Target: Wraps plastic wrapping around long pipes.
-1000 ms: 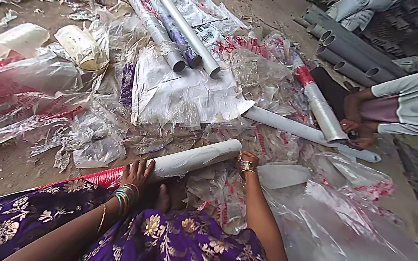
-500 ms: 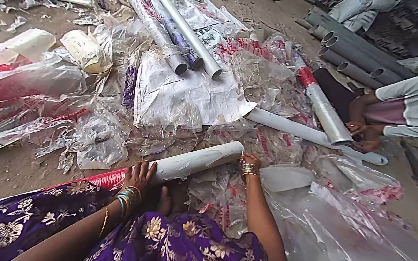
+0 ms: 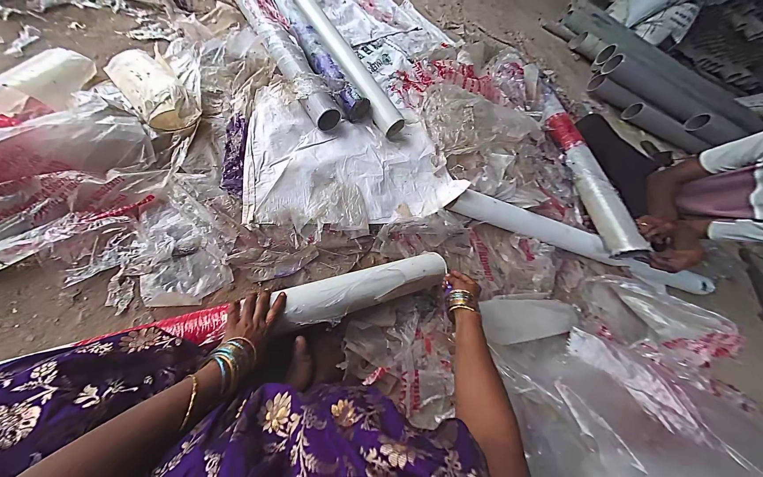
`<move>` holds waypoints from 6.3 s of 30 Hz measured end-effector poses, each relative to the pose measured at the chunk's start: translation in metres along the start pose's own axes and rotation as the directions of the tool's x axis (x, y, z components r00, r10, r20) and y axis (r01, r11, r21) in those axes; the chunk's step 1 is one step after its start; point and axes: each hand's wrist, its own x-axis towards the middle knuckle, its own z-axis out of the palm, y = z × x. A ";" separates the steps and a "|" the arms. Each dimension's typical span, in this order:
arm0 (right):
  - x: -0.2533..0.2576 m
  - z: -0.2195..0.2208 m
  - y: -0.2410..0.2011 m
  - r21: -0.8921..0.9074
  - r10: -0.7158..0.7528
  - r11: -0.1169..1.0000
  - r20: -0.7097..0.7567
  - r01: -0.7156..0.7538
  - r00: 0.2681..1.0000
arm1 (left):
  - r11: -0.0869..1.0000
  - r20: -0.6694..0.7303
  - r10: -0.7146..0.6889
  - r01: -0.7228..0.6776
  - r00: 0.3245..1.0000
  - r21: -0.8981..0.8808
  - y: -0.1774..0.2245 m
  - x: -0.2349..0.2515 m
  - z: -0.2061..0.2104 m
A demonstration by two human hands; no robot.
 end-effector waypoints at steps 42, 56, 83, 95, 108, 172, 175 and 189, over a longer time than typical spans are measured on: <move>0.009 -0.004 0.011 -0.035 -0.014 0.999 -0.014 0.013 1.000 | 1.000 0.014 -0.012 0.012 1.000 -0.006 0.001 0.001 -0.002; 0.043 -0.021 0.000 -0.582 -0.201 0.770 0.165 0.260 0.966 | 1.000 -0.044 -0.016 0.016 0.999 0.008 0.004 -0.001 0.006; 0.041 -0.018 -0.012 -0.664 -0.173 0.692 0.229 0.284 0.958 | 0.998 -0.106 -0.015 0.022 0.994 0.065 0.011 -0.004 0.013; 0.023 -0.013 -0.007 -0.733 -0.260 0.615 0.159 0.290 0.952 | 0.996 -0.079 -0.023 0.030 0.997 0.086 0.012 -0.003 0.012; 0.037 -0.018 -0.001 -0.620 -0.212 0.747 0.123 0.241 0.970 | 0.997 -0.044 -0.031 0.034 0.999 0.067 0.014 -0.005 0.006; -0.035 -0.022 0.019 -0.580 -0.481 0.649 0.189 0.493 0.856 | 0.996 0.033 -0.063 0.061 0.998 0.060 0.015 -0.003 0.004; -0.025 -0.007 0.012 -0.682 -0.439 0.612 0.129 0.401 0.889 | 0.996 0.062 -0.067 0.063 0.996 0.068 0.016 -0.003 0.000; -0.007 -0.005 0.021 -0.779 -0.369 0.372 0.375 0.505 0.851 | 0.996 0.021 -0.056 0.055 0.998 0.070 0.017 -0.007 0.005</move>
